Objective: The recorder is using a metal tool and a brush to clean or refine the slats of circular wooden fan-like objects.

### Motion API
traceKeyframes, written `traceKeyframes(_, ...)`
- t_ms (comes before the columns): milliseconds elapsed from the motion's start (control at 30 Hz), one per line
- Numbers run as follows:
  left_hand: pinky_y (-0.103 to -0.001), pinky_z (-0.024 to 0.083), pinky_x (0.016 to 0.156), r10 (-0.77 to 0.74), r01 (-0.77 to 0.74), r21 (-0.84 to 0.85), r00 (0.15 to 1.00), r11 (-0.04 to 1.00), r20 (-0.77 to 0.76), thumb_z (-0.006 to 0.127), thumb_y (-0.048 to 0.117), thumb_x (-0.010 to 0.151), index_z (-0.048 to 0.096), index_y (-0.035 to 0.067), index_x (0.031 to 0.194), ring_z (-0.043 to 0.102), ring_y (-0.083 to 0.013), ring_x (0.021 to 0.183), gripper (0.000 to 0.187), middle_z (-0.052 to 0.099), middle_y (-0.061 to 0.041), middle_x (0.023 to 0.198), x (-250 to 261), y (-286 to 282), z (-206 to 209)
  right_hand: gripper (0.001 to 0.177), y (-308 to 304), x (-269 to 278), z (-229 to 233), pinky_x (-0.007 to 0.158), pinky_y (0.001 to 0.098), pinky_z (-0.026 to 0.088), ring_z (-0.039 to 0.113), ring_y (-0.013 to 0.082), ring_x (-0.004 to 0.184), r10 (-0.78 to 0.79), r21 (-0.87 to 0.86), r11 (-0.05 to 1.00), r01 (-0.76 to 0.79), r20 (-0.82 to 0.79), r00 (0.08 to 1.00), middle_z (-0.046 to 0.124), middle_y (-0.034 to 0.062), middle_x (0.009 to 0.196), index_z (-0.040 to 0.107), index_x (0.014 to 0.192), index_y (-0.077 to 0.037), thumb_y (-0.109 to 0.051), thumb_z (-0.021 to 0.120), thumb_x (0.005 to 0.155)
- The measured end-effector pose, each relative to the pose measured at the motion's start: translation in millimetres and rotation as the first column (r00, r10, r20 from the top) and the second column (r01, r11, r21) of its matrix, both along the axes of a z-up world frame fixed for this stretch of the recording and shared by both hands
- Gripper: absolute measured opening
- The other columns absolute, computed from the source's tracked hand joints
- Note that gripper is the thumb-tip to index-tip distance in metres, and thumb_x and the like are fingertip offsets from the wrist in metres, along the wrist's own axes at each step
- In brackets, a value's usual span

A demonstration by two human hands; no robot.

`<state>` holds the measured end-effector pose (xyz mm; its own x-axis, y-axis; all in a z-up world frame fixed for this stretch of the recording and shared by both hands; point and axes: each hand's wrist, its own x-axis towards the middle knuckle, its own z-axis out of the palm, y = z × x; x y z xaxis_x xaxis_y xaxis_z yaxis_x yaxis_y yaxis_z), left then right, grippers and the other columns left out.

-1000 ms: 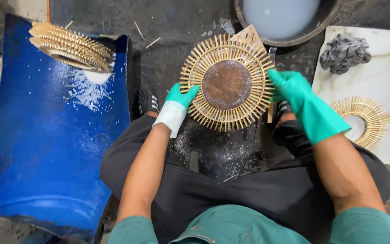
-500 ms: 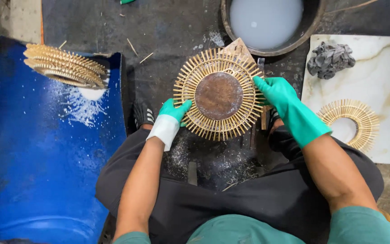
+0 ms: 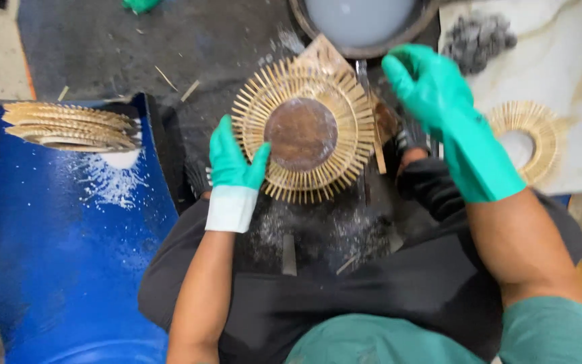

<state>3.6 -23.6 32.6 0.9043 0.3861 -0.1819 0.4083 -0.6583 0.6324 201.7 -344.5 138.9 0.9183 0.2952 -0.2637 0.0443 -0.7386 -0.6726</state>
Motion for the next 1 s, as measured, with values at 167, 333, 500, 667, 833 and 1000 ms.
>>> traceKeyframes(167,-0.056,0.038,0.120,-0.299,0.252,0.239,0.936,0.938,0.185,0.086,0.043,0.090,0.030,0.001,0.160,0.042,-0.0502,0.143,0.100,0.040,-0.031,0.157,19,-50,23,0.042,-11,-4,11,0.088,0.0437,0.054,0.070,0.0330,0.105,-0.038,-0.034,0.999,0.038,-0.008,0.999,0.073,0.0164,0.118,0.067,0.131,-0.007,-0.040,0.064,0.105)
traceKeyframes(333,-0.061,0.035,0.111,-0.238,0.246,0.164,0.969,0.955,-0.067,0.088,0.053,0.073,0.028,0.006,0.157,0.038,-0.0591,0.132,0.113,0.025,-0.037,0.157,35,-63,20,0.043,-15,-2,23,0.089,0.0401,0.055,0.072,0.0272,0.105,-0.084,0.055,0.995,0.084,-0.007,0.996,0.074,0.0147,0.119,0.066,0.131,-0.006,-0.039,0.065,0.104)
traceKeyframes(500,-0.061,0.033,0.112,-0.314,0.340,0.142,0.932,0.930,-0.180,0.089,0.053,0.070,0.028,0.011,0.159,0.036,-0.0582,0.135,0.115,0.025,-0.035,0.157,39,-54,19,0.042,-19,-4,27,0.089,0.0405,0.056,0.072,0.0271,0.105,-0.056,0.034,0.998,0.055,0.044,0.997,0.074,0.0149,0.118,0.066,0.133,-0.006,-0.038,0.066,0.105)
traceKeyframes(667,-0.058,0.035,0.113,-0.353,0.367,0.162,0.929,0.916,-0.108,0.090,0.051,0.064,0.031,0.017,0.157,0.038,-0.0551,0.136,0.116,0.030,-0.031,0.158,48,-48,25,0.040,-23,-4,22,0.086,0.0444,0.056,0.072,0.0320,0.100,0.053,-0.079,0.996,-0.036,0.228,0.972,0.075,0.0165,0.116,0.067,0.135,-0.005,-0.035,0.069,0.109)
traceKeyframes(833,-0.057,0.039,0.107,-0.368,0.392,0.058,0.898,0.918,-0.243,0.089,0.052,0.070,0.033,0.018,0.157,0.039,-0.0546,0.133,0.110,0.031,-0.029,0.157,59,-41,36,0.045,-4,2,25,0.085,0.0472,0.056,0.072,0.0340,0.097,0.021,-0.094,0.996,0.002,0.243,0.970,0.075,0.0171,0.113,0.062,0.140,-0.005,-0.035,0.069,0.107)
traceKeyframes(1000,-0.054,0.045,0.117,-0.326,0.344,0.122,0.934,0.931,-0.146,0.080,0.061,0.084,0.036,0.023,0.162,0.052,-0.0447,0.139,0.097,0.046,-0.015,0.157,61,-27,10,0.053,6,5,-48,0.087,0.0540,0.053,0.066,0.0455,0.104,0.118,-0.210,0.973,-0.100,0.072,0.990,0.069,0.0272,0.116,0.063,0.133,-0.002,-0.043,0.066,0.100)
